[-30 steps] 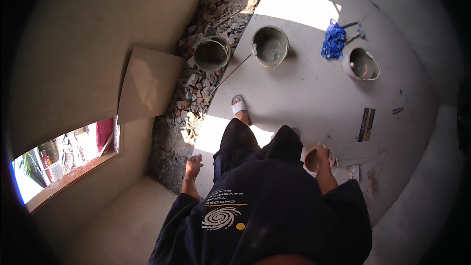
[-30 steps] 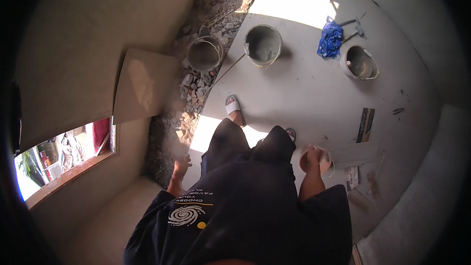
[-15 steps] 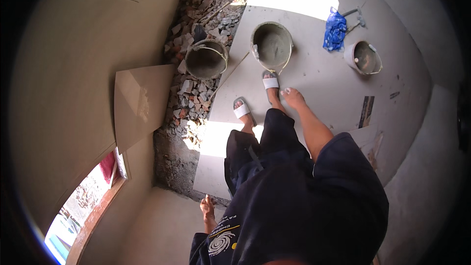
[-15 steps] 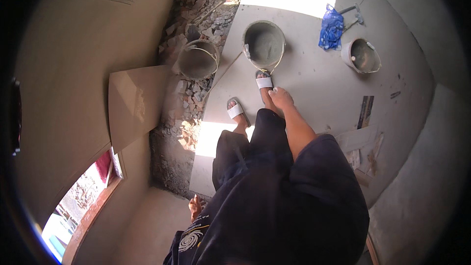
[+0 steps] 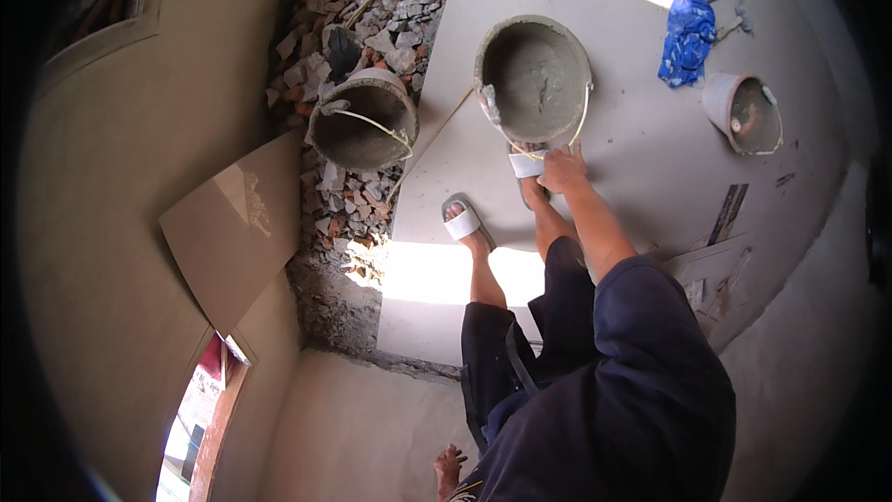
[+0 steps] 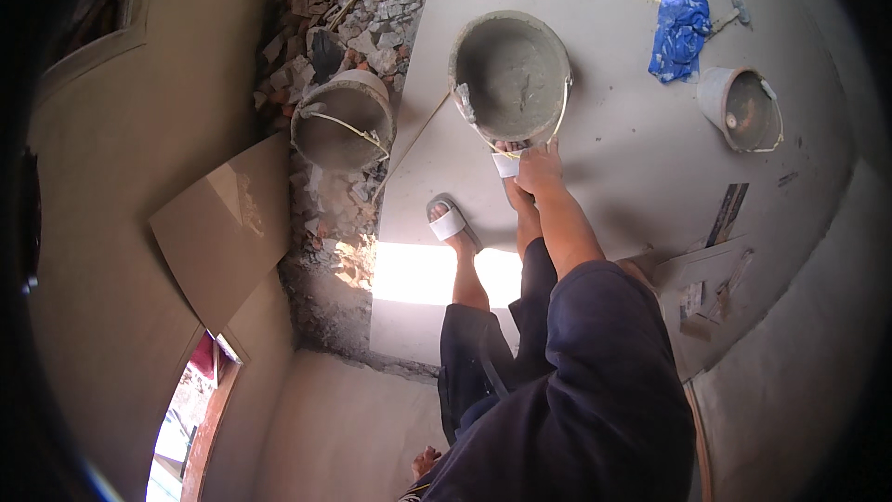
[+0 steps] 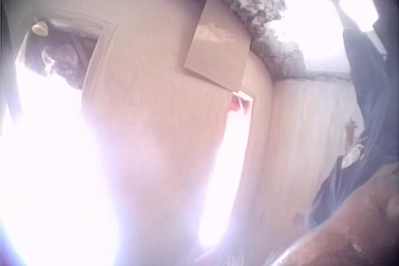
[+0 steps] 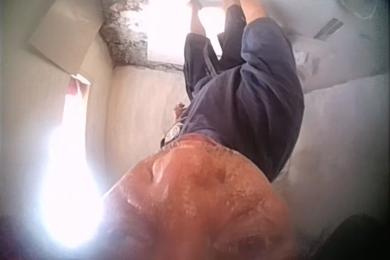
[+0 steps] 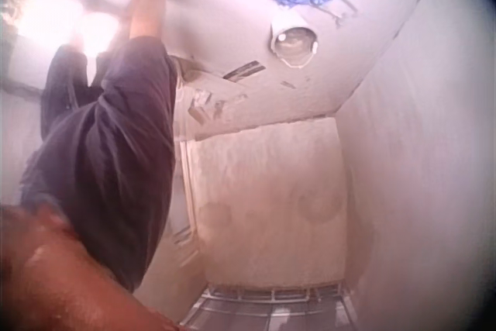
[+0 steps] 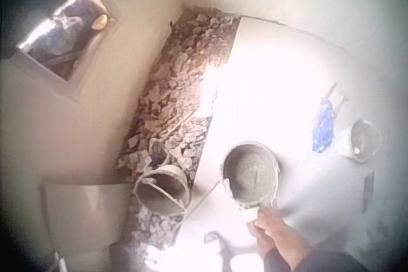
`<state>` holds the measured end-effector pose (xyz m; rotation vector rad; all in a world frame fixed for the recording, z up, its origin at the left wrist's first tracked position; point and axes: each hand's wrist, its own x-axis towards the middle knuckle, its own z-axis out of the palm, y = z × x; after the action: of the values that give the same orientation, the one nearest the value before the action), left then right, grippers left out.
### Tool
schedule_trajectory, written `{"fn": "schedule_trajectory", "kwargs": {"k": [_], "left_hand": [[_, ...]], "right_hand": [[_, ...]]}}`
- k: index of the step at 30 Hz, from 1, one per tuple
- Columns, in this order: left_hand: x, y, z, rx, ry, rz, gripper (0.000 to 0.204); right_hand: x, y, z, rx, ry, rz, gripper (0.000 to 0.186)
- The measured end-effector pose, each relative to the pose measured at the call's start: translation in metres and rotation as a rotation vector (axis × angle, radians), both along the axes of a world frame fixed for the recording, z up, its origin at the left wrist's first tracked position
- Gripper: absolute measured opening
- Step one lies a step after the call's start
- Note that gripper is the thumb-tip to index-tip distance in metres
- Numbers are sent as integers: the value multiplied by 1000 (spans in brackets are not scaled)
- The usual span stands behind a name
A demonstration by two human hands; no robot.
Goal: The person kneels on the floor and uses a rubber mallet to tap white tiles into place. They then stand, move buckets, and clear rubble from the floor by hand.
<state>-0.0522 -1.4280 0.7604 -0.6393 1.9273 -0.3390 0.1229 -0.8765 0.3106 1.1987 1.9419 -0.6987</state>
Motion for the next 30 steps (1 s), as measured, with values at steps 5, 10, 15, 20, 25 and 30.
{"fn": "schedule_trajectory", "kwargs": {"k": [5, 10, 15, 20, 25, 30], "left_hand": [[-31, 47, -30, 133, 127, -48, 43], [-81, 157, -103, 510, 126, -311, 39], [-97, 268, -120, 862, 194, -331, 36], [-78, 250, -120, 741, 124, -367, 37], [-77, 150, -103, 443, 80, -277, 39], [-82, 100, -92, 259, 131, -169, 42]], "right_hand": [[37, 37, 55, 124, 294, -234, 32], [116, 65, 136, -59, 264, -405, 30], [178, 29, 190, 147, 365, -685, 38], [231, 13, 151, 26, 187, -862, 41], [306, -42, 94, -8, -14, -1091, 40], [390, -115, 56, 109, -288, -1091, 41]]}}
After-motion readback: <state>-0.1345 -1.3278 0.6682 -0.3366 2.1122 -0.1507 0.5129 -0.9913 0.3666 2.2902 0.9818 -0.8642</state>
